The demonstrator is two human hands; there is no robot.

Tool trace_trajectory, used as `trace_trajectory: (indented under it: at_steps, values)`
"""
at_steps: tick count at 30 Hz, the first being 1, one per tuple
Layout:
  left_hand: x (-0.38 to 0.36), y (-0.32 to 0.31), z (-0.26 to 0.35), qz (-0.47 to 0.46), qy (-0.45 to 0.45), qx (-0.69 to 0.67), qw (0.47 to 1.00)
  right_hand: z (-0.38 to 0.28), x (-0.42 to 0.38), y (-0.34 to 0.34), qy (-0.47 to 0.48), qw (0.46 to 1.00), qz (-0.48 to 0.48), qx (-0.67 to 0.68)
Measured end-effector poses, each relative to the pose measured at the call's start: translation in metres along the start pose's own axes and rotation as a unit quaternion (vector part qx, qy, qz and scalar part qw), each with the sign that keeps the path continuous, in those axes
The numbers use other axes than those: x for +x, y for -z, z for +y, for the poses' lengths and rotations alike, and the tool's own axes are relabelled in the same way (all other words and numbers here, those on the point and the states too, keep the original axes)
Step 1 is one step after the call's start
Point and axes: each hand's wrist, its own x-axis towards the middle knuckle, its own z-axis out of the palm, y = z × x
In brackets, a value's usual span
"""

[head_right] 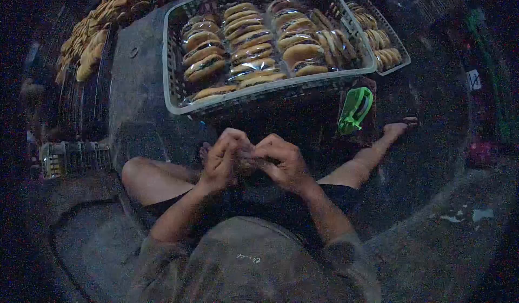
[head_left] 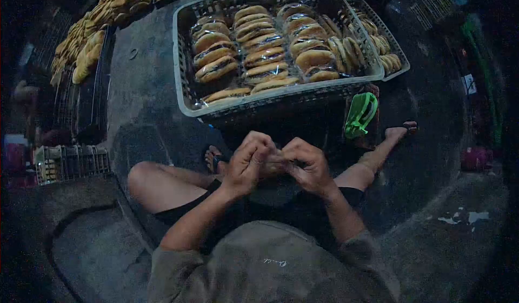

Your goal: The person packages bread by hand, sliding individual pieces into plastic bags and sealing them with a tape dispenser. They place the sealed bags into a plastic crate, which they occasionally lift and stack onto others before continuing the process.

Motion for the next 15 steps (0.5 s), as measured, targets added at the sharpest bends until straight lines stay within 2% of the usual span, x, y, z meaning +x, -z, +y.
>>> trace_trajectory:
  at_steps: [2, 4, 5, 6, 7, 9, 11, 13, 14, 15]
  values:
    - [-0.007, 0.005, -0.005, -0.103, 0.115, -0.15, 0.977, 0.006, -0.007, 0.0, 0.024, 0.999, -0.015, -0.019]
    - [-0.008, 0.006, -0.008, -0.122, 0.145, -0.169, 0.967, 0.005, -0.009, -0.004, 0.053, 0.997, -0.028, -0.04]
    - [-0.01, 0.007, -0.01, -0.143, 0.175, -0.188, 0.956, 0.001, -0.009, -0.008, 0.097, 0.992, 0.011, -0.076]
    - [-0.012, 0.007, -0.011, -0.17, 0.135, -0.194, 0.957, -0.003, -0.009, -0.011, 0.14, 0.982, 0.051, -0.112]
    - [-0.016, 0.006, -0.011, -0.169, 0.134, -0.193, 0.957, -0.006, -0.01, -0.011, 0.142, 0.982, 0.05, -0.112]
    - [-0.026, 0.003, -0.007, -0.19, 0.338, -0.196, 0.901, -0.01, -0.015, -0.01, 0.138, 0.983, -0.045, -0.114]
    - [-0.033, -0.007, -0.012, -0.183, 0.337, -0.19, 0.904, -0.011, -0.018, -0.014, 0.122, 0.983, -0.038, -0.132]
    - [-0.035, -0.016, -0.009, -0.033, 0.219, -0.143, 0.965, -0.013, -0.022, -0.014, -0.004, 0.996, -0.022, -0.082]
    - [-0.037, -0.016, -0.02, -0.025, 0.117, -0.097, 0.988, -0.014, -0.023, -0.013, -0.01, 0.996, -0.02, -0.084]
    - [-0.036, -0.014, -0.018, -0.03, 0.12, -0.102, 0.987, -0.014, -0.024, -0.011, -0.078, 0.995, -0.01, -0.066]
